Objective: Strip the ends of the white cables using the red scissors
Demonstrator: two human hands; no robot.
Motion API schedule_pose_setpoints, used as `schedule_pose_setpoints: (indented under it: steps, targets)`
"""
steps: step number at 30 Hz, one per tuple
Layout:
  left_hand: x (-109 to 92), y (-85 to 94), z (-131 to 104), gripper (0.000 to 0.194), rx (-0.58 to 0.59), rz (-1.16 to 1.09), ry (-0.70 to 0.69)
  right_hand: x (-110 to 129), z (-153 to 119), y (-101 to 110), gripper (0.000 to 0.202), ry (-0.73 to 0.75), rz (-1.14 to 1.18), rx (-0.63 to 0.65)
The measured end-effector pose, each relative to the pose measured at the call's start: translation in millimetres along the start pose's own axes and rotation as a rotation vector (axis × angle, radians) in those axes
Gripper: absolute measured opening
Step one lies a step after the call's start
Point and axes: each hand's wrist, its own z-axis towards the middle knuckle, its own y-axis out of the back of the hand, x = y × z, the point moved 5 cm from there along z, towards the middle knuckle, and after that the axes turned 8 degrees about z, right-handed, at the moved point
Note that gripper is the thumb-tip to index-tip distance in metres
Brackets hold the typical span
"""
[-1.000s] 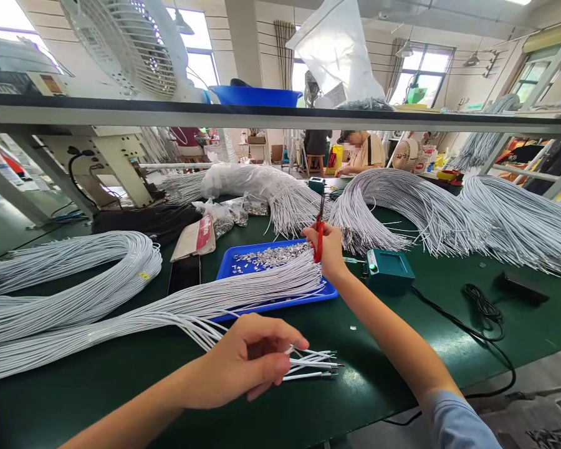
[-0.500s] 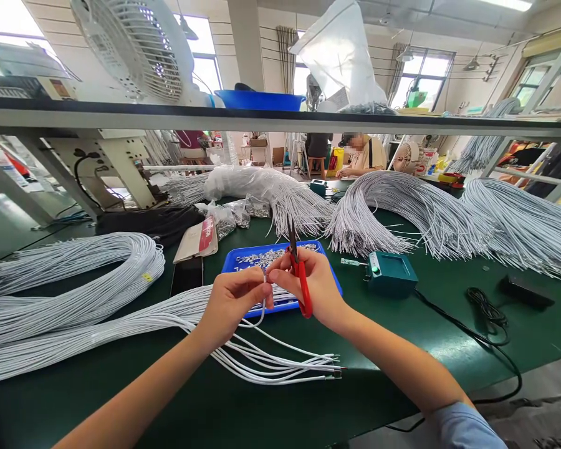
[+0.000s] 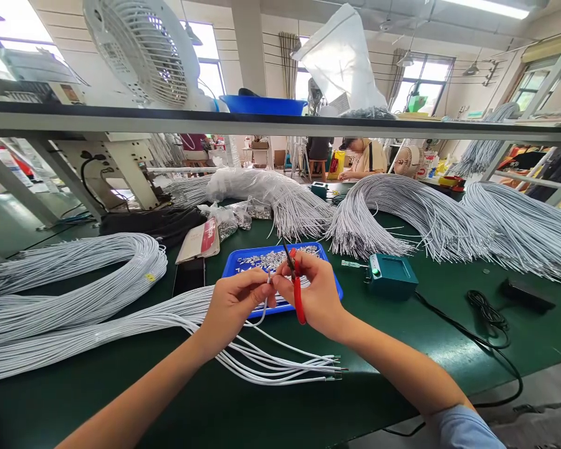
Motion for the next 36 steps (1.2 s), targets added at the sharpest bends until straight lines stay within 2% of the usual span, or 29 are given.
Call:
schedule_pose_setpoints:
  steps: [2, 4, 6, 9, 12, 15, 19, 25, 36]
  targets:
    - [-1.7, -0.5, -0.1, 0.027, 0.037, 0.053, -0.039, -1.0, -0.2, -0.3, 0.019, -0.001, 0.006, 0.005]
    - [-3.0, 0.9, -0.6, 0.029, 0.027, 0.073, -0.067, -2.2, -0.2, 0.6, 0.019, 0.002, -0.009, 0.006]
    - [-4.7, 4.2, -1.6, 0.023, -0.023, 0.045, -0.096, -1.1, -0.1, 3.3, 0.016, 0.035, -0.091, -0.004]
    - [-7.8, 11.9, -3.1, 0.011, -0.142, 0.0, -0.148, 7.0, 1.2, 7.7, 0.013, 0.145, -0.345, -0.009]
    - [-11.3, 19.3, -2.7, 0.005, -0.227, 0.004, -0.185, 13.7, 3.9, 7.5, 0.016, 0.194, -0.55, 0.065]
    - [-14.8, 25.3, -0.9, 0.008, -0.26, 0.049, -0.205, 15.6, 5.3, 4.6, 0.019, 0.19, -0.661, 0.156]
    - [-16.6, 31.7, 0.9, 0.01, -0.288, 0.132, -0.24, 13.0, 3.9, -0.3, 0.018, 0.149, -0.771, 0.216]
    - [-15.2, 30.8, 1.2, 0.014, -0.271, 0.243, -0.291, 9.2, 2.9, -6.9, 0.014, 0.096, -0.83, 0.273]
    - [-18.7, 27.7, 0.4, 0.015, -0.28, 0.345, -0.365, 10.5, 1.2, -7.5, 0.017, 0.094, -0.871, 0.313]
